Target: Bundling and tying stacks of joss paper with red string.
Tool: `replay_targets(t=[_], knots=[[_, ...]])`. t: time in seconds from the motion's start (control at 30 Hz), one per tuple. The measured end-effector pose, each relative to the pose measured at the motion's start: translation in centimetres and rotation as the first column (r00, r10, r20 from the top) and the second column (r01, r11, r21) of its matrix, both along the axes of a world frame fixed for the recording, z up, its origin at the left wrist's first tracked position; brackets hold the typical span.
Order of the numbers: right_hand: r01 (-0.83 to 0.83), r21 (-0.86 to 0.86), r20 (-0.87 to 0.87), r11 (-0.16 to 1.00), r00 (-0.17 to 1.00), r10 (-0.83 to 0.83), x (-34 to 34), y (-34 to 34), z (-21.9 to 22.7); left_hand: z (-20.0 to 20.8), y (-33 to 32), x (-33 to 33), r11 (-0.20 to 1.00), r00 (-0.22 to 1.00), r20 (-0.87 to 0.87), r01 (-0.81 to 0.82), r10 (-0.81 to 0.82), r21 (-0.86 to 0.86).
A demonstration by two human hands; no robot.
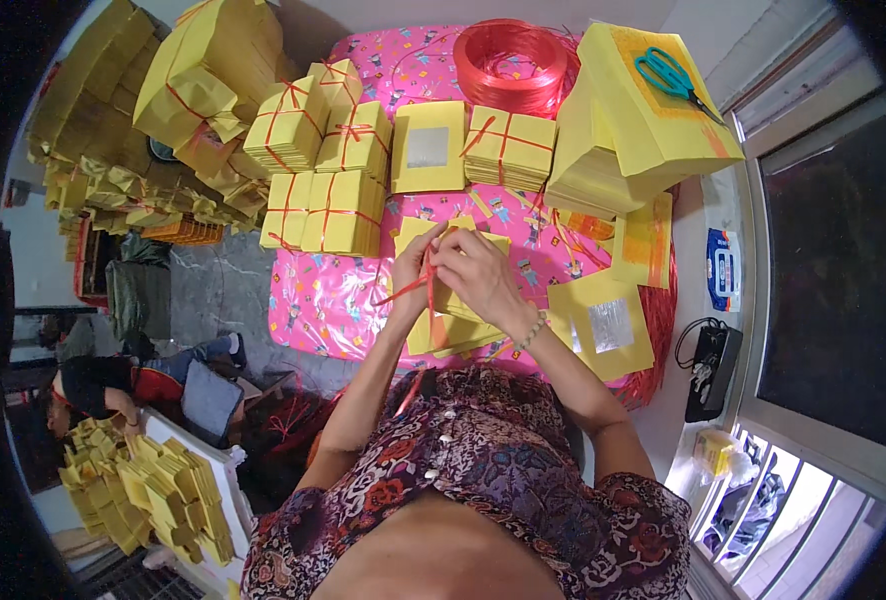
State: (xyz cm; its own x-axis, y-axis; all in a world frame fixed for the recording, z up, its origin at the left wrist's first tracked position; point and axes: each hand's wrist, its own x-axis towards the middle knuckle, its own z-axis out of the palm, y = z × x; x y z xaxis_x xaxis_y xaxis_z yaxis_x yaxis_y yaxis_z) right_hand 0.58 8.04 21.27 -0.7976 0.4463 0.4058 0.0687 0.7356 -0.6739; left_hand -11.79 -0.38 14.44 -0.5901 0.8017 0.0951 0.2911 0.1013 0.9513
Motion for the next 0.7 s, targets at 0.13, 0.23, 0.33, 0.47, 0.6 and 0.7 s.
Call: replay_targets(t=[0.13, 0.23, 0.33, 0.47, 0.6, 0.7], knots=[[0.016, 0.075, -0.073, 0.997, 0.997, -0.011, -0.5, 1.1, -0.3, -0.2, 0.2, 0.2, 1.000, 0.995, 0.097, 0.000, 0.001, -0.008], [-0.153, 0.065, -0.085, 0.986, 0.984, 0.158, -1.3, 2.4, -1.4, 1.0, 0.2, 0.0, 0.998, 0.992, -0.117, 0.039, -0.045, -0.047], [-0.142, -0.064, -0.109, 0.988, 0.985, 0.134, -1.9, 2.9, -2.0, 2.1, 0.3, 0.1, 0.941, 0.948, -0.272, 0.073, -0.169, -0.331], [0.067, -0.416, -0.106, 0.907, 0.987, -0.121, -2.4, 2.8, -2.0, 1.8, 0.8, 1.1, 0.992, 0.995, -0.094, 0.013, -0.025, -0.129], [0.113, -0.571, -0.096, 0.813, 0.975, -0.203, -3.1, 1.7, -1.6, -0.7, 1.5, 0.7, 0.992, 0.986, 0.141, -0.103, 0.091, 0.079], [0.193, -0.666, -0.069, 0.720, 0.946, -0.317, -2.6, 2.0, -3.3, 0.4, 0.5, 1.0, 0.996, 0.995, -0.074, -0.072, 0.068, -0.048]])
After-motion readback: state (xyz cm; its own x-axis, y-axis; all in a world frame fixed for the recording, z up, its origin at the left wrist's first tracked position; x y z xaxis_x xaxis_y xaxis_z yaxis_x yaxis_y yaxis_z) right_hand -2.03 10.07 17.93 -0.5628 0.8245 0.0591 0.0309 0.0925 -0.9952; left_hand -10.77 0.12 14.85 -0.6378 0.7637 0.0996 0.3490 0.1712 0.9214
